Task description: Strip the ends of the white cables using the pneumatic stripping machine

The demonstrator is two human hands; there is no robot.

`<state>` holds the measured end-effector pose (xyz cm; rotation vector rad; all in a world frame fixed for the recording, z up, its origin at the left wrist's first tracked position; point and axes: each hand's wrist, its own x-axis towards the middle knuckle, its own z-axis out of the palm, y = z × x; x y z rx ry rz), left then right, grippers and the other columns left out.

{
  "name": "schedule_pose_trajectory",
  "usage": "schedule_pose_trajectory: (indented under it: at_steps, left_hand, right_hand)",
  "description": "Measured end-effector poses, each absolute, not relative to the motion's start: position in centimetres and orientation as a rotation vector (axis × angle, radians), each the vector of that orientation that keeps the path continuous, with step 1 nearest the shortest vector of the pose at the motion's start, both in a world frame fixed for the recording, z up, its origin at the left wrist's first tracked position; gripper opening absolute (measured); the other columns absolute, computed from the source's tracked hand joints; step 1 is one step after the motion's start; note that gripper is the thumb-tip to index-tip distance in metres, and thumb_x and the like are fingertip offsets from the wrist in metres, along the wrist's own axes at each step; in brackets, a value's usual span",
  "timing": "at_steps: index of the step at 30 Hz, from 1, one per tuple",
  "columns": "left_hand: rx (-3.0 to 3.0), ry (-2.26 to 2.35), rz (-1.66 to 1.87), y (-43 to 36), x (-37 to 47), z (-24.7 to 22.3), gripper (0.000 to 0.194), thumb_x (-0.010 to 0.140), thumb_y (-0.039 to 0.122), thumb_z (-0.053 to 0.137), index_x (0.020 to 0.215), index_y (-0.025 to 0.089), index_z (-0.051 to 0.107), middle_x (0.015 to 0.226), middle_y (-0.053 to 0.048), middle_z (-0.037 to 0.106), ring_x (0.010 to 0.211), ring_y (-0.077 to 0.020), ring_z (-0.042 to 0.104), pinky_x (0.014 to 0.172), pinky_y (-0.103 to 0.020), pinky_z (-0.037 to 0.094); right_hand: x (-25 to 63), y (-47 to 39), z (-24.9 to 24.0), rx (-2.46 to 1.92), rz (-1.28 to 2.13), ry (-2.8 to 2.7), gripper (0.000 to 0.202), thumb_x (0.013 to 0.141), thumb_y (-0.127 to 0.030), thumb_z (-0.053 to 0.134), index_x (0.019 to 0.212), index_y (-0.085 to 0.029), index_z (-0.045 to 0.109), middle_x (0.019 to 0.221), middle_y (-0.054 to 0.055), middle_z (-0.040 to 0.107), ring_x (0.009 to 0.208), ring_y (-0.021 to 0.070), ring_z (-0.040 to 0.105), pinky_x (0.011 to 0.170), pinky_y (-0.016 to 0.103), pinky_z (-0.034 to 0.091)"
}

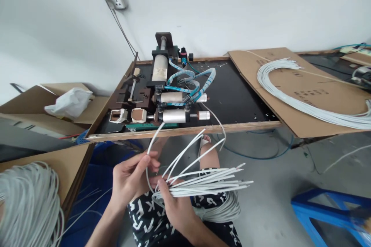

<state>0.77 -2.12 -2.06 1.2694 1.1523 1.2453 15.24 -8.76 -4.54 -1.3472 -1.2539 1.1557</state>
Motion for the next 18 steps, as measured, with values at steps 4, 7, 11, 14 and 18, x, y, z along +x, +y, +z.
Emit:
schedule_pose_trajectory:
  at_steps: [4,7,11,14,18]
  left_hand:
    - [1.052,1.287,1.554,-0.4,-0.5,-2.8,0.022,0.087,0.037,0.073,0.092,0.018,0.081,0.064,-0.002,0.071,0.049,-0.0135,0.06,0.049,-0.024,0.052]
    - [1.016,1.356,1.623,1.0,-1.2,-3.1,0.024,0.085,0.039,0.074,0.086,0.016,0.081,0.062,-0.002,0.07,0.047,-0.0128,0.057,0.048,-0.024,0.049]
    - [1.021,1.38,1.631,2.2,-1.0,-2.9,0.024,0.082,0.038,0.074,0.083,0.016,0.081,0.06,-0.002,0.07,0.045,-0.0133,0.057,0.049,-0.025,0.048]
    - [1.028,1.36,1.635,3.1,-0.7,-2.7,0.022,0.083,0.037,0.073,0.081,0.016,0.08,0.06,-0.001,0.069,0.045,-0.0129,0.057,0.049,-0.025,0.048]
    - [0.987,1.317,1.682,4.2,-0.6,-2.9,0.022,0.083,0.036,0.072,0.084,0.015,0.079,0.058,0.0,0.067,0.044,-0.0122,0.055,0.049,-0.025,0.047]
  right_hand:
    - [15.4,-9.1,-4.6,-1.274,1.298,-1.117,0.036,0.102,-0.049,0.054,0.101,-0.024,0.08,0.102,0.006,0.081,0.098,0.025,0.077,0.094,0.034,0.059]
    - [15.4,-9.5,-5.0,-1.277,1.29,-1.078,0.034,0.101,-0.05,0.056,0.102,-0.025,0.079,0.106,0.006,0.081,0.102,0.0255,0.076,0.096,0.035,0.059]
    - [15.4,-9.7,-5.3,-1.28,1.271,-1.056,0.035,0.1,-0.051,0.057,0.105,-0.023,0.077,0.109,0.009,0.08,0.104,0.0285,0.075,0.095,0.039,0.061]
    - [15.5,-9.7,-5.1,-1.273,1.256,-1.037,0.034,0.099,-0.051,0.059,0.106,-0.023,0.077,0.109,0.009,0.08,0.103,0.0284,0.076,0.095,0.039,0.062]
    - [15.7,-9.5,-4.7,-1.254,1.259,-1.036,0.031,0.1,-0.048,0.06,0.107,-0.023,0.077,0.109,0.009,0.08,0.103,0.0268,0.076,0.096,0.037,0.061]
